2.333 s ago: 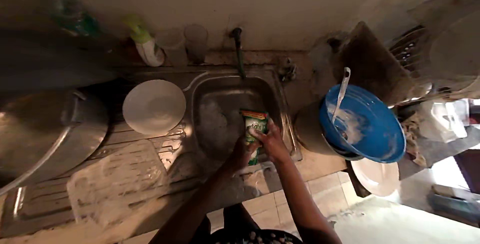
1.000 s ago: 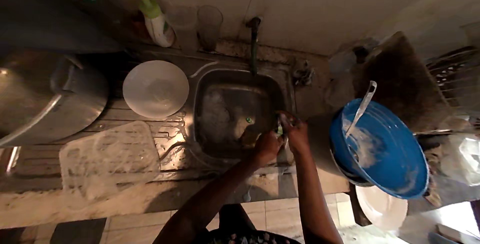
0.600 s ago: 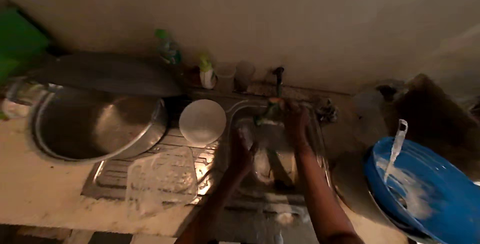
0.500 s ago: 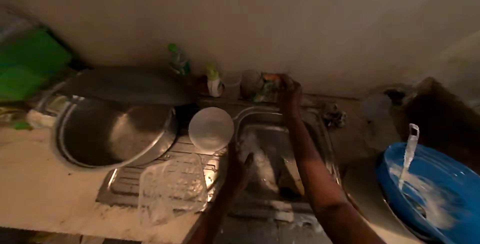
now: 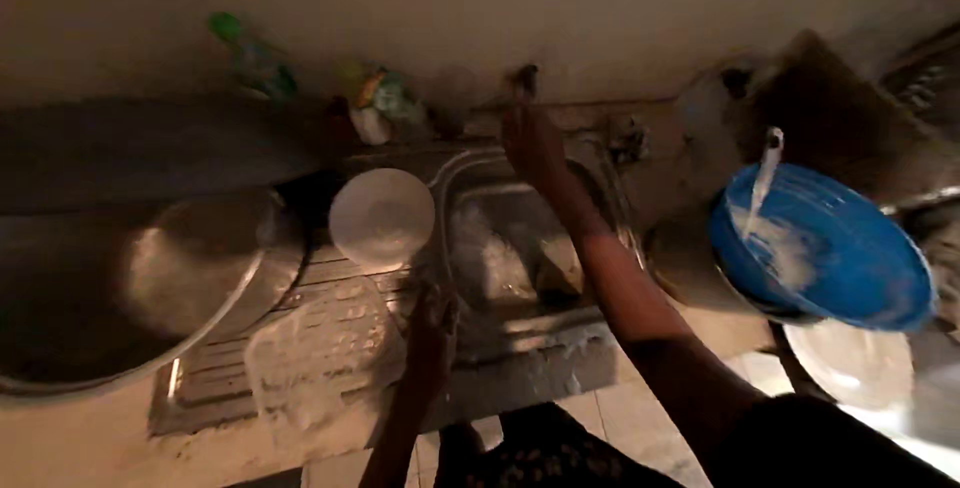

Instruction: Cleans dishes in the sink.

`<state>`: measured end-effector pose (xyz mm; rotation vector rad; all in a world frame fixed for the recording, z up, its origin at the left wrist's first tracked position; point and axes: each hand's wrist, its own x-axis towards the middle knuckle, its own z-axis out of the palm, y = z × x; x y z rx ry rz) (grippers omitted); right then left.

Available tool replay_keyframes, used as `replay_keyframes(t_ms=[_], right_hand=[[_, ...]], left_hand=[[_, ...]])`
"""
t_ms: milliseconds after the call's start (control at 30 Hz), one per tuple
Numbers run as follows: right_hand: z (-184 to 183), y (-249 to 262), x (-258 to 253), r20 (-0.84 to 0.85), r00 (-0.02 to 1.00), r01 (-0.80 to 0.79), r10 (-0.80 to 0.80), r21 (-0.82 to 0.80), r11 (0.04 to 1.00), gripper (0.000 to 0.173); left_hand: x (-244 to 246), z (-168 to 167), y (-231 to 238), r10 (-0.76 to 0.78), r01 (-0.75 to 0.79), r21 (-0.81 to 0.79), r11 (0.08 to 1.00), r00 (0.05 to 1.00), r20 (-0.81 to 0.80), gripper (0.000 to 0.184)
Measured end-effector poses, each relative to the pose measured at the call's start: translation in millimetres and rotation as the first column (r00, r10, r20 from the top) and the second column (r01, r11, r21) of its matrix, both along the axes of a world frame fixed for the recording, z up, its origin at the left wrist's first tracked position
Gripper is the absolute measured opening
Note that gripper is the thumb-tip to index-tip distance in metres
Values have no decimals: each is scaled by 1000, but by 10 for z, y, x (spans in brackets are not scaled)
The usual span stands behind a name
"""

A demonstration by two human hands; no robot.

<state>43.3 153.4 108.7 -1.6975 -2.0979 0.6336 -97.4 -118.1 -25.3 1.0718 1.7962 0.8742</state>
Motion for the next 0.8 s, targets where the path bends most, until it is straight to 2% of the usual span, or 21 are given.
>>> replay_keyframes(t_ms=[67, 100, 167, 200, 233, 300, 367, 433, 500, 567, 667, 700, 767, 800], right_hand=[[-1093, -626, 1056, 190, 980, -5, 60, -278, 961, 53], [-1581, -871, 1439, 241, 960, -17, 140, -450, 893, 57], [-2483, -1209, 1907, 271, 903, -97, 333, -627, 773, 58], [-2737, -1308, 1953, 297, 860, -131, 415, -658, 742, 63], [-2819, -1338, 1889, 331, 831, -128, 447, -668, 733, 66], [-2820, -1252, 1749, 399, 820, -62, 410, -651, 757, 70], [-2787, -1059, 1744, 464, 845, 54, 265, -568, 821, 59], [-2735, -775, 1681, 465, 884, 194, 41, -446, 874, 44], [-2876, -753, 1392, 342, 934, 263, -103, -461, 847, 46], [-3016, -986, 1137, 246, 969, 145, -7, -547, 825, 52], [-2913, -851, 1258, 321, 930, 35, 181, -566, 823, 54], [-2779, -760, 1297, 362, 904, -7, 227, -519, 855, 55], [-2748, -750, 1237, 390, 912, -100, 127, -89, 991, 41], [-2503, -775, 1063, 405, 907, -111, 118, -43, 993, 34]], left_hand=[[23, -136, 84, -77, 79, 41, 996, 996, -52, 43], [43, -209, 145, -117, 123, 50, 991, 988, -101, 38], [95, -377, 268, -184, 198, 57, 978, 963, -196, 37], [120, -484, 334, -211, 232, 66, 970, 948, -238, 37], [128, -584, 401, -249, 276, 59, 959, 928, -277, 39], [100, -754, 509, -336, 379, 30, 925, 852, -403, 40], [45, -914, 523, -369, 432, 28, 901, 802, -470, 38], [0, -1030, 497, -339, 412, 96, 906, 843, -418, 37], [-10, -1069, 449, -270, 348, 178, 920, 895, -356, 35], [-21, -1048, 461, -196, 288, 239, 927, 918, -345, 33], [-24, -1020, 468, -158, 250, 249, 936, 928, -339, 30], [-17, -1021, 472, -174, 266, 229, 936, 919, -354, 30], [5, -1052, 451, -236, 335, 180, 925, 878, -417, 34], [13, -1075, 435, -257, 361, 168, 917, 858, -445, 35]])
